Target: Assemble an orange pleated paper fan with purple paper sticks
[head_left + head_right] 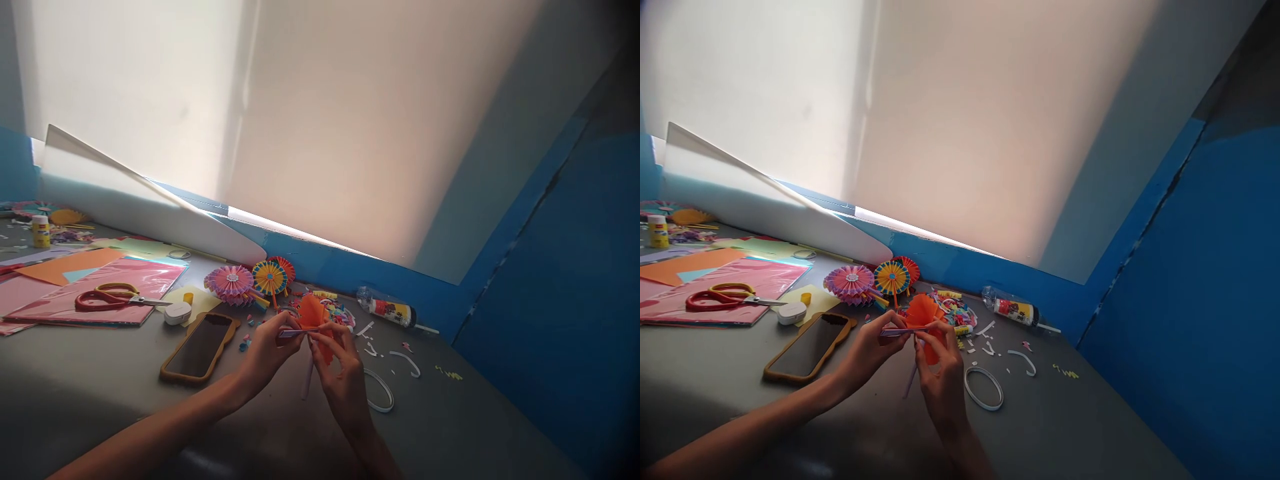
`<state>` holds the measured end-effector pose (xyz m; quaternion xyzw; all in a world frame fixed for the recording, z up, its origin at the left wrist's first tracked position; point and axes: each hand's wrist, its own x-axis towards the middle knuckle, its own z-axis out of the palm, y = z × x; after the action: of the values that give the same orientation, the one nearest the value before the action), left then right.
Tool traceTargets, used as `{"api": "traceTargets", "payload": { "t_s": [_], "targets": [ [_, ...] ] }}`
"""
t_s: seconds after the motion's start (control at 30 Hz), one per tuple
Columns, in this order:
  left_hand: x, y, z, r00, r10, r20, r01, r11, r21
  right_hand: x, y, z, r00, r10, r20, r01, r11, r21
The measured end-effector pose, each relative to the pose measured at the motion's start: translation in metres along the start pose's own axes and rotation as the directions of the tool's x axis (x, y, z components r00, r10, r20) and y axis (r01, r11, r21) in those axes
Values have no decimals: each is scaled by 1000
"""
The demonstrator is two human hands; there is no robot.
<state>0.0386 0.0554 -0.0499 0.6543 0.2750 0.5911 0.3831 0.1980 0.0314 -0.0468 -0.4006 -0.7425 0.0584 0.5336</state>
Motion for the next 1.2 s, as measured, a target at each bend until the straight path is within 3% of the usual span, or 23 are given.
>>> {"api": "traceTargets", "payload": {
  "t_s": [0.17, 0.33, 0.5, 0.6, 0.83, 1.0, 1.2],
  "targets": [
    [3, 2, -7, 997, -70, -20, 69, 997, -18, 2, 3, -9, 997, 52, -58, -54, 998, -42],
    [8, 0, -11, 986, -162, -27, 155, 974, -164, 15, 37, -38, 962, 16, -272, -88, 963, -253],
    [7, 1, -11, 993, -115, -31, 114, 993, -42, 20, 67, -50, 983, 12, -186, -100, 874, -476],
    [5, 3, -10, 997, -73, -2, 73, 996, 51, 19, 52, -44, 989, -31, -145, -37, 894, -446],
    [2, 13, -7, 998, -17, 53, 11, 994, 106, 26, -9, -20, 955, -296, -11, 287, 935, -207],
    [1, 13, -5, 999, 37, 39, -40, 996, 80, 28, -10, -8, 936, -329, 125, 344, 931, -124],
    [3, 17, -7, 998, 55, 30, -57, 994, 91, 24, -7, -4, 933, -333, 138, 351, 927, -130]
  ]
}}
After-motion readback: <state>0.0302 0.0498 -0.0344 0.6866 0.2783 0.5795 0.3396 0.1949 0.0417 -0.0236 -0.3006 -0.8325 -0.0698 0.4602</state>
